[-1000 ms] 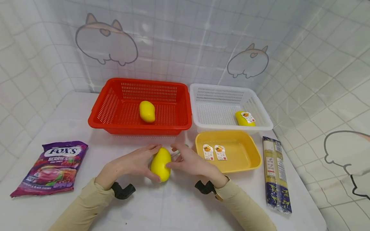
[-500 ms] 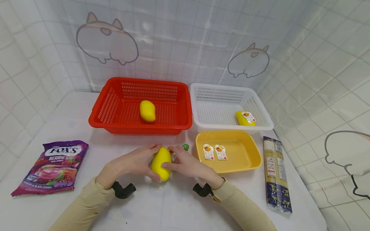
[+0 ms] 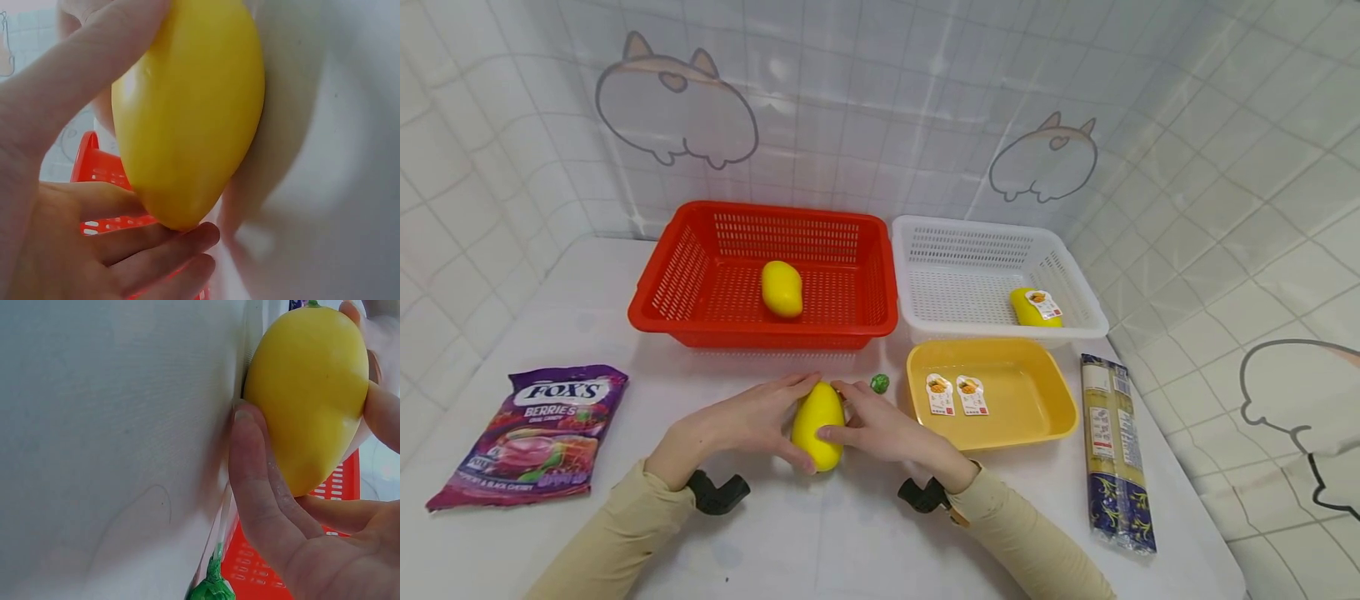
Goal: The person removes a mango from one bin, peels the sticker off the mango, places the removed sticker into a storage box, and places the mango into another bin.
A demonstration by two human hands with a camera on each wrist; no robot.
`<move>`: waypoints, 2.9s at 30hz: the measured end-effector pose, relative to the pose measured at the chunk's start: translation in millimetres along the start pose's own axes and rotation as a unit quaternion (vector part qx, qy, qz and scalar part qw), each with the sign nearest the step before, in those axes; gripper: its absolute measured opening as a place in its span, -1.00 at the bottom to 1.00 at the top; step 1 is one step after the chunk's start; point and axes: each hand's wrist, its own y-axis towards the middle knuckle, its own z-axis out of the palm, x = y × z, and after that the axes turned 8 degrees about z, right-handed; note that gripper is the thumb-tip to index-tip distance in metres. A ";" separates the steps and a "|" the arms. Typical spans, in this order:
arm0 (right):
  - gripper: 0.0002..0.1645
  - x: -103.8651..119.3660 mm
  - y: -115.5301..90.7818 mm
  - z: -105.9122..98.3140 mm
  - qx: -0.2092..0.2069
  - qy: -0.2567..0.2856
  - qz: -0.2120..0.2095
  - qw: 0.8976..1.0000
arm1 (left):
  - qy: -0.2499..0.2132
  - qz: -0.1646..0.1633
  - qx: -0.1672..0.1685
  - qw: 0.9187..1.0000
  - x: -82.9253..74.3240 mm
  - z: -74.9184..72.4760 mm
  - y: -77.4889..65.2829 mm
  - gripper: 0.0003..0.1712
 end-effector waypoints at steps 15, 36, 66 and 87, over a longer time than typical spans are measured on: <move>-0.16 -0.3 1.5 -2.1 0.007 0.005 0.009 1.000 | -0.013 0.000 -0.025 1.000 17.6 -30.4 -22.5 0.11; -0.12 0.1 0.0 -1.7 0.029 0.045 0.040 0.998 | -0.020 -0.055 -0.252 0.966 22.0 -83.1 -63.7 -0.18; -0.03 2.5 -2.7 -1.0 0.033 0.034 0.018 0.999 | -0.143 -0.210 -0.270 0.929 99.8 -97.7 -78.3 0.19; -0.07 3.6 -2.3 0.0 0.031 0.079 0.008 0.996 | -0.149 -0.192 -0.261 0.934 98.7 -98.5 -75.4 0.14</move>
